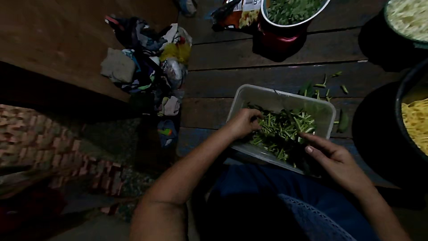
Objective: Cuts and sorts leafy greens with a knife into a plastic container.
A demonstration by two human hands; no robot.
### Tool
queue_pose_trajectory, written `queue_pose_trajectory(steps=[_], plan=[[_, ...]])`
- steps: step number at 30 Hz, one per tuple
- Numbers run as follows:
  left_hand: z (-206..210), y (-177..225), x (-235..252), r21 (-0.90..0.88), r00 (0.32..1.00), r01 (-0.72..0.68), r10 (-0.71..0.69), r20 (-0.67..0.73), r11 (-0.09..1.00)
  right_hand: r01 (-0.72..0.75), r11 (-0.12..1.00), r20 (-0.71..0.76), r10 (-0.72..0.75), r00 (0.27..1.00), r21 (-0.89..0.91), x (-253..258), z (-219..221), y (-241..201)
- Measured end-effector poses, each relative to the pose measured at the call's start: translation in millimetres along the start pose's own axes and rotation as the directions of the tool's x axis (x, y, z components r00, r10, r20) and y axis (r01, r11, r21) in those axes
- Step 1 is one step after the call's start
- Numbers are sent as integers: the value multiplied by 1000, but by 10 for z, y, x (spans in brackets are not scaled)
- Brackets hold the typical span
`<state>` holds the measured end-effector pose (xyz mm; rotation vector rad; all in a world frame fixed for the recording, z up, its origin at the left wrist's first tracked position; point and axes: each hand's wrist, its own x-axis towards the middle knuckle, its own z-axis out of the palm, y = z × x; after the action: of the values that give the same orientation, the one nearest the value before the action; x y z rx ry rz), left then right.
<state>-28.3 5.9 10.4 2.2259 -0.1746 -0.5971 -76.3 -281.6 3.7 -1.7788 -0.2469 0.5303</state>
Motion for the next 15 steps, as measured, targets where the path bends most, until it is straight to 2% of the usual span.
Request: queue_pose_trajectory(steps=[1, 3, 6, 8, 10, 13, 15], plan=[[15, -7, -41, -152, 999, -22, 16, -39, 988, 12, 1000, 7, -12, 1000, 3, 0, 11, -12], [87, 27, -123, -455, 997, -48, 12, -81, 889, 66, 997, 29, -68, 997, 42, -2, 58, -24], [274, 202, -234, -783, 993, -28, -73, -93, 621, 214, 973, 76, -221, 972, 88, 25, 169, -33], [395, 300, -252, -891, 987, -7, -138, -78, 454, 284, 953, 116, -295, 948, 102, 50, 231, -38], [487, 371, -272, -942, 984, 5, -171, -55, 335, 329, 938, 146, -343, 928, 110, 61, 269, -13], [580, 389, -266, -978, 981, 6, -188, -34, 209, 370, 921, 173, -386, 906, 120, 84, 283, 31], [611, 420, -269, -985, 975, 27, -224, -12, 168, 369, 923, 166, -382, 909, 106, 79, 278, 46]])
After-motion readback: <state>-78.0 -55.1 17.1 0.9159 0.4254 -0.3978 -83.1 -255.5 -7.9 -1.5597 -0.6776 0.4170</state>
